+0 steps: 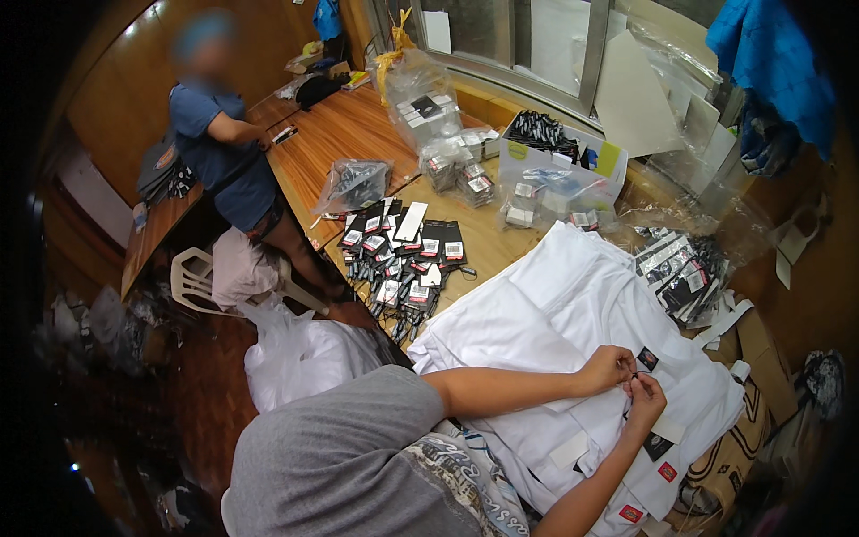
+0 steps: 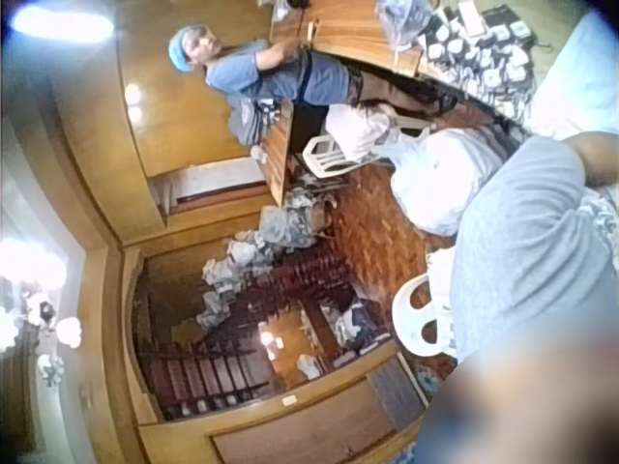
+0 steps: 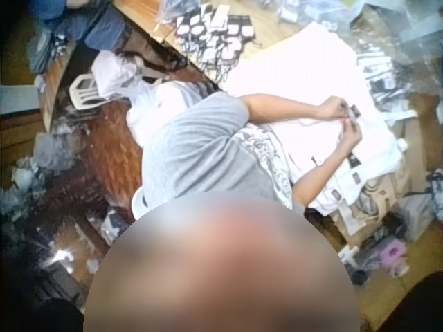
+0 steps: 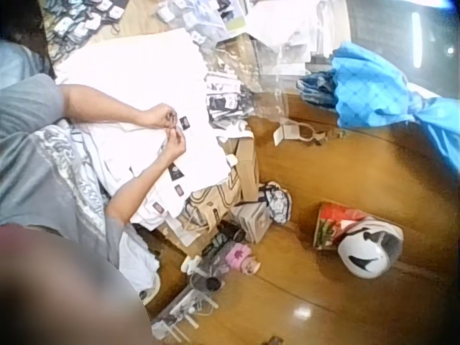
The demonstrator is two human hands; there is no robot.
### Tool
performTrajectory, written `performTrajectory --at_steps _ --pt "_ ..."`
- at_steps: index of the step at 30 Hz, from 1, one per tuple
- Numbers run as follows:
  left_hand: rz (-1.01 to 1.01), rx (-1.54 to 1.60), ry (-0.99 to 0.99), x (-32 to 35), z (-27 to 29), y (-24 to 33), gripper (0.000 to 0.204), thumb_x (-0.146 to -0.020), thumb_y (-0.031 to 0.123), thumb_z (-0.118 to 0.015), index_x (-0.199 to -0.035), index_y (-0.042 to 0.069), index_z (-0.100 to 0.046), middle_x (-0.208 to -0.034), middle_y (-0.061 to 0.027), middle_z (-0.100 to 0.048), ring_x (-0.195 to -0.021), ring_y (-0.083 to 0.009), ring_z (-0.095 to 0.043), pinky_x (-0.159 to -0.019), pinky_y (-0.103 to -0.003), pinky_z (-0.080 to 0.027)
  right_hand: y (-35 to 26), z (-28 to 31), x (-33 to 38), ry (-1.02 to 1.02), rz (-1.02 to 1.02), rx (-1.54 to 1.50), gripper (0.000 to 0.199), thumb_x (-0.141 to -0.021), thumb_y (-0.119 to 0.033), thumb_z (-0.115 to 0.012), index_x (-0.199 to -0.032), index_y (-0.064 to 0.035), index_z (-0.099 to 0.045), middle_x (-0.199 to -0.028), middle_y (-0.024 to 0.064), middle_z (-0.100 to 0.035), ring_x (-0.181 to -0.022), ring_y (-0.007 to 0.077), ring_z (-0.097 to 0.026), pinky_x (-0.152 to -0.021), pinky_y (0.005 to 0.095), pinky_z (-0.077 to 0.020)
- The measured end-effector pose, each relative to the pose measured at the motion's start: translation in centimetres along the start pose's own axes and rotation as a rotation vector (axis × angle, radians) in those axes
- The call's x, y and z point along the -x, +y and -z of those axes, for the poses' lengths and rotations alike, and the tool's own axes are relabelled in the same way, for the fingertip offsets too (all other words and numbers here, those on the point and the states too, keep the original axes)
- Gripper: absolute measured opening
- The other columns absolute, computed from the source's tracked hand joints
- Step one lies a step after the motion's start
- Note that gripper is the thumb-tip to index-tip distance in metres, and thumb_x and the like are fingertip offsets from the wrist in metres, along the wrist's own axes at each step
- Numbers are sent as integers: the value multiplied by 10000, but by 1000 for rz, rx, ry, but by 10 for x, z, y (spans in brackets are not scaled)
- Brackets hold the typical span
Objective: The person attaches tags to a stack of white t-shirts at a work table. They pick up tags, thread them through the neck of each shirt, and place the tagged shirts into a growing pile. A second person is visible across the table performing similar work.
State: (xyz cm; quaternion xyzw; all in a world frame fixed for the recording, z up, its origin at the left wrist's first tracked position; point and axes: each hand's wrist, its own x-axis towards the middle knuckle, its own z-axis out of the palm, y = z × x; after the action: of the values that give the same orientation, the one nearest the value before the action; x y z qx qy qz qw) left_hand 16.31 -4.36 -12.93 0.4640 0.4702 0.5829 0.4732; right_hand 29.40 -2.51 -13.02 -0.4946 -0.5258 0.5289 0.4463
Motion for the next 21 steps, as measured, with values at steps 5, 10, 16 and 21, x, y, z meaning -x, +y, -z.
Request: performTrajectory --at_steps 5,10,16,21 --pt "-60 -151 -19 -5 7 3 49 -640 -55 -546 -685 -45 -563 -599 -86 -572 -530 -112 -531 -485 -233 -422 5 1 0 -28 32 38 122 -732 52 -523 -853 50 -530 -728 65 -552 -593 107 -522 -550 207 -447" --pt "-45 -64 9 -4 4 -3 54 -642 -38 -552 -694 -34 -567 -596 -85 -563 -529 -107 -522 -488 -229 -418 6 2 -1 -75 70 69 116 -727 57 -526 -843 51 -534 -766 71 -557 -603 112 -530 -567 214 -466" --pt "-160 -55 57 1 -1 -3 101 -655 -42 -520 -746 -20 -558 -563 -69 -533 -495 -95 -502 -474 -224 -405 9 5 -2 -72 43 25 120 -728 64 -522 -848 59 -527 -771 84 -561 -605 118 -538 -577 217 -468" --pt "-87 -1 67 3 1 4 143 -654 -44 -510 -790 -13 -541 -546 -48 -513 -473 -89 -495 -460 -220 -394 5 2 0 -97 63 18 118 -726 67 -524 -845 62 -526 -761 89 -563 -612 125 -544 -587 221 -469"
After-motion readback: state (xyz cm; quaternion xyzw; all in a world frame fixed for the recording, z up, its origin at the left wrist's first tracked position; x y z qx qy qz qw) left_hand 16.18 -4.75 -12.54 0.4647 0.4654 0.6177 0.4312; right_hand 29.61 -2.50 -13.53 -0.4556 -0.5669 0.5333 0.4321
